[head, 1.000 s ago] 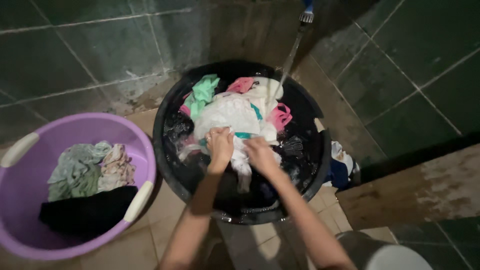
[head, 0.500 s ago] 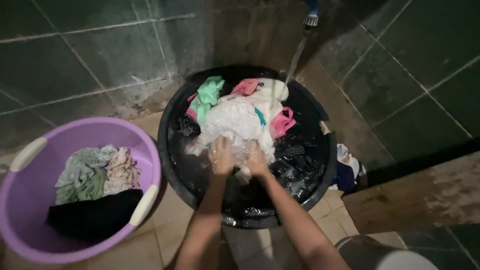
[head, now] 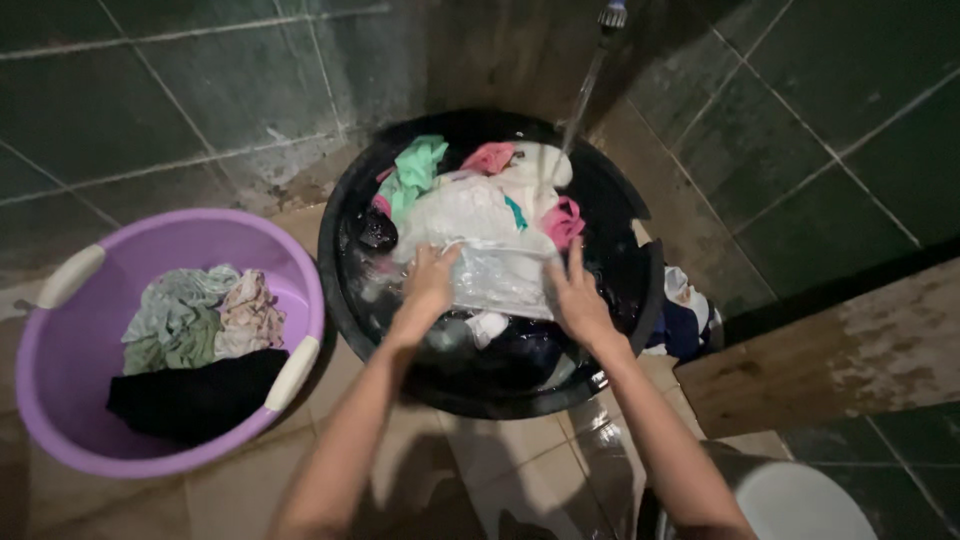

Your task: The person hand washes various garments in a black basin under running water, scrubbing and rinsing each item before transferring it to a purple basin. The process continues with multiple pieces of clothing, including shirts and socks, being cleaned one by one.

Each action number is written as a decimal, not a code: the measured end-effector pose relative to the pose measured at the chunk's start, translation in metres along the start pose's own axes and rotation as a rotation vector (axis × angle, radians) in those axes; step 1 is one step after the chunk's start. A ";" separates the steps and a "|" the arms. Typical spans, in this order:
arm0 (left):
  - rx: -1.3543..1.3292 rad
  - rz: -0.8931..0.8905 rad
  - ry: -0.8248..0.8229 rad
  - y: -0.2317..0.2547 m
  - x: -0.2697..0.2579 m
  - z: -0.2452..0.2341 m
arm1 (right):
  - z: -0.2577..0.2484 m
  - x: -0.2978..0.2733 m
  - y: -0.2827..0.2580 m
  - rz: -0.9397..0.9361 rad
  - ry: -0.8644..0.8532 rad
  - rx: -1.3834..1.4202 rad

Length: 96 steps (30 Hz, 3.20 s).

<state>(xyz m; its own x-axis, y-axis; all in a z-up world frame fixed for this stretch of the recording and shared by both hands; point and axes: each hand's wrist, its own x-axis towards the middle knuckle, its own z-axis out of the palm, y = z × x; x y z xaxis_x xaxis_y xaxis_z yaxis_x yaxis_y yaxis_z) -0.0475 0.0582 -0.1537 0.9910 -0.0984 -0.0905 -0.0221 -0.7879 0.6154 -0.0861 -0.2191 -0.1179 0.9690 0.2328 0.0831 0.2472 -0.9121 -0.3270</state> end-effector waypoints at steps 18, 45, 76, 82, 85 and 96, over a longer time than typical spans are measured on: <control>0.142 0.274 0.024 0.072 -0.113 -0.094 | -0.111 -0.054 -0.030 0.142 -0.196 0.008; 0.348 -0.079 -0.168 -0.057 0.052 0.108 | 0.192 0.080 0.005 -0.123 -0.135 -0.053; 0.224 -0.027 -0.252 0.046 0.013 0.023 | 0.125 0.087 -0.064 -0.233 -0.228 0.037; 0.293 0.048 -0.138 -0.033 0.013 0.135 | 0.220 0.106 -0.030 -0.341 -0.196 -0.064; 0.272 0.082 -0.054 -0.053 0.031 0.160 | 0.240 0.106 -0.010 -0.079 -0.162 0.858; -0.165 0.096 -0.153 -0.062 0.024 0.079 | 0.136 0.107 -0.042 0.345 -0.049 0.920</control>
<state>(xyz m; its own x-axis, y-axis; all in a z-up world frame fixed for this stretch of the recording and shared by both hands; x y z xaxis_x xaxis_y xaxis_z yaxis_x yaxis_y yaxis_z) -0.0328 0.0562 -0.2560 0.9537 -0.2688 -0.1349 -0.0812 -0.6621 0.7450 0.0074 -0.1105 -0.2231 0.9818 0.0358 -0.1866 -0.1657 -0.3191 -0.9331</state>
